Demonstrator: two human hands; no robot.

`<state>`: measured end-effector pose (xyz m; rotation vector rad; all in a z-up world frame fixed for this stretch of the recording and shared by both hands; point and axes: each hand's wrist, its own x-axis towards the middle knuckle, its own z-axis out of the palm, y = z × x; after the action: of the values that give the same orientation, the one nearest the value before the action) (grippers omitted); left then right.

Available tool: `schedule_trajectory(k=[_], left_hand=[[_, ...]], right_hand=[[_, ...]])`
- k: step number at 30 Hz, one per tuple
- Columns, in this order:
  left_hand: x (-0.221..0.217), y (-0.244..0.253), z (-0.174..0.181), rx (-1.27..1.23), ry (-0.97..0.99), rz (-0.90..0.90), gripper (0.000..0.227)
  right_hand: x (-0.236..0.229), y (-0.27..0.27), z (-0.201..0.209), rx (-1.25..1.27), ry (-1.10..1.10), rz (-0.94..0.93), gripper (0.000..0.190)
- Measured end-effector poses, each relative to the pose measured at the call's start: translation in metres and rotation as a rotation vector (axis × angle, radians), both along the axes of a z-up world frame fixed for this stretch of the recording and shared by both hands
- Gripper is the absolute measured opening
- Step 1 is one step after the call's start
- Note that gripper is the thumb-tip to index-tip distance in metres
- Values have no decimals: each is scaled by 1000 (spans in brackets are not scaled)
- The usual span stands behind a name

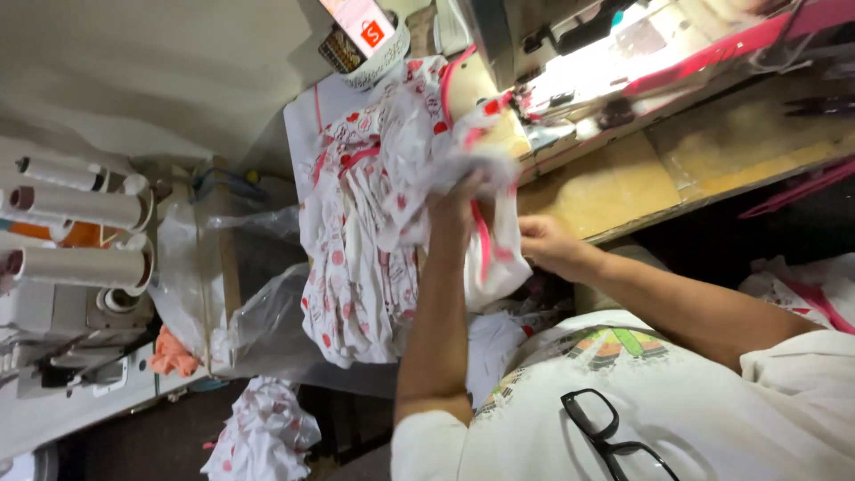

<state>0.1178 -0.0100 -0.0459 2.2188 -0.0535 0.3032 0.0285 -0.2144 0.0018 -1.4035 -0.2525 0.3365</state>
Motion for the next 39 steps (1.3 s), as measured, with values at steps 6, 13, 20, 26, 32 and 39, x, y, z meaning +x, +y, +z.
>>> schedule_trajectory(k=[6, 13, 20, 26, 32, 39], left_hand=[[33, -62, 113, 284, -383, -625, 35], [15, -73, 150, 466, -417, -420, 46], [5, -78, 97, 546, -609, -291, 41], [-7, -116, 149, 657, -456, -267, 39], [50, -99, 83, 415, -601, -261, 51], [-32, -115, 46, -233, 56, -189, 48]], right_hand=[[26, -36, 3, 574, 345, 23, 17], [11, -39, 0, 571, 411, 79, 23], [-9, -120, -5, 475, 369, 103, 22], [4, -154, 5, 494, 352, 43, 33], [24, -139, -21, 446, 402, -188, 15], [1, -127, -5, 392, 437, -177, 8]])
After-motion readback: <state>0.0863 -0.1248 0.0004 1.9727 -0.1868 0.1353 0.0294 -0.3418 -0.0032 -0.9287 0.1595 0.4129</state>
